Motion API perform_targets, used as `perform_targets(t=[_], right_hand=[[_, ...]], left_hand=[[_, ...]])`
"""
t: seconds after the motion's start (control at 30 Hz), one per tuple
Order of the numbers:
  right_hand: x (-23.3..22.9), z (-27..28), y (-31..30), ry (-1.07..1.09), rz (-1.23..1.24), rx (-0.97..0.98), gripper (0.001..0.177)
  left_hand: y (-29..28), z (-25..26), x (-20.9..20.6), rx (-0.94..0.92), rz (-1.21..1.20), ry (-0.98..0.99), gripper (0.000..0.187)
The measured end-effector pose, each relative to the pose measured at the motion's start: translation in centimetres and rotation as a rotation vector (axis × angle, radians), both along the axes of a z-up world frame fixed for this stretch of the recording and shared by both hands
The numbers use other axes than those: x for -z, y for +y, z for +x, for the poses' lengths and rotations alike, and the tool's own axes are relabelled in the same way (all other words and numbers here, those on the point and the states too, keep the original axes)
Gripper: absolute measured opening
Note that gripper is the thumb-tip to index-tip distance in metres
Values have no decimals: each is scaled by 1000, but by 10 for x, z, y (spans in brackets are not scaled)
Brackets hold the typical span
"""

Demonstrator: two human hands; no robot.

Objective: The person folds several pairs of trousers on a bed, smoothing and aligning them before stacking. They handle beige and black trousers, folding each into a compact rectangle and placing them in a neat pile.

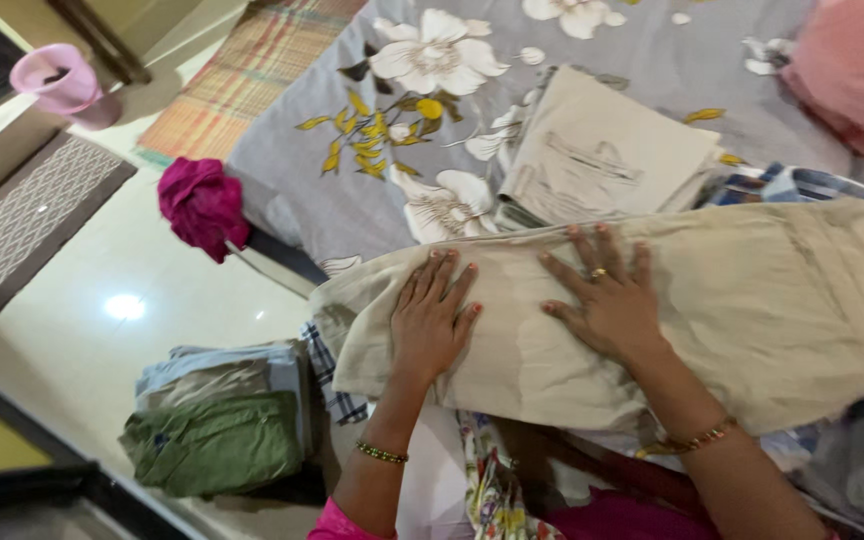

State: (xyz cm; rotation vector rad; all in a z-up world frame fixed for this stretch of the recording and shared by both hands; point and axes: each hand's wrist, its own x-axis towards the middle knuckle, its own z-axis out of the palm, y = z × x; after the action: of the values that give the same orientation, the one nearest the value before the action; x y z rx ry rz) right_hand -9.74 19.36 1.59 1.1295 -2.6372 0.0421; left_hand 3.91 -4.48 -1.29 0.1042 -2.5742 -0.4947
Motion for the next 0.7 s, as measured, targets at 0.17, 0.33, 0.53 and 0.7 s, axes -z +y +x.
perform_targets(t=[0.17, 0.33, 0.53, 0.7], right_hand=[[2, -3, 4, -47, -64, -39, 70], [8, -4, 3, -60, -79, -54, 70], [7, -5, 2, -70, -128, -78, 68], [9, -5, 2, -89, -133, -85, 67]], left_hand=[[-33, 21, 25, 5, 351, 254, 27], [-97, 39, 54, -591, 540, 395, 20], [-154, 54, 113, -484, 695, 269, 42], [-171, 57, 165, -218, 1008, 270, 42]])
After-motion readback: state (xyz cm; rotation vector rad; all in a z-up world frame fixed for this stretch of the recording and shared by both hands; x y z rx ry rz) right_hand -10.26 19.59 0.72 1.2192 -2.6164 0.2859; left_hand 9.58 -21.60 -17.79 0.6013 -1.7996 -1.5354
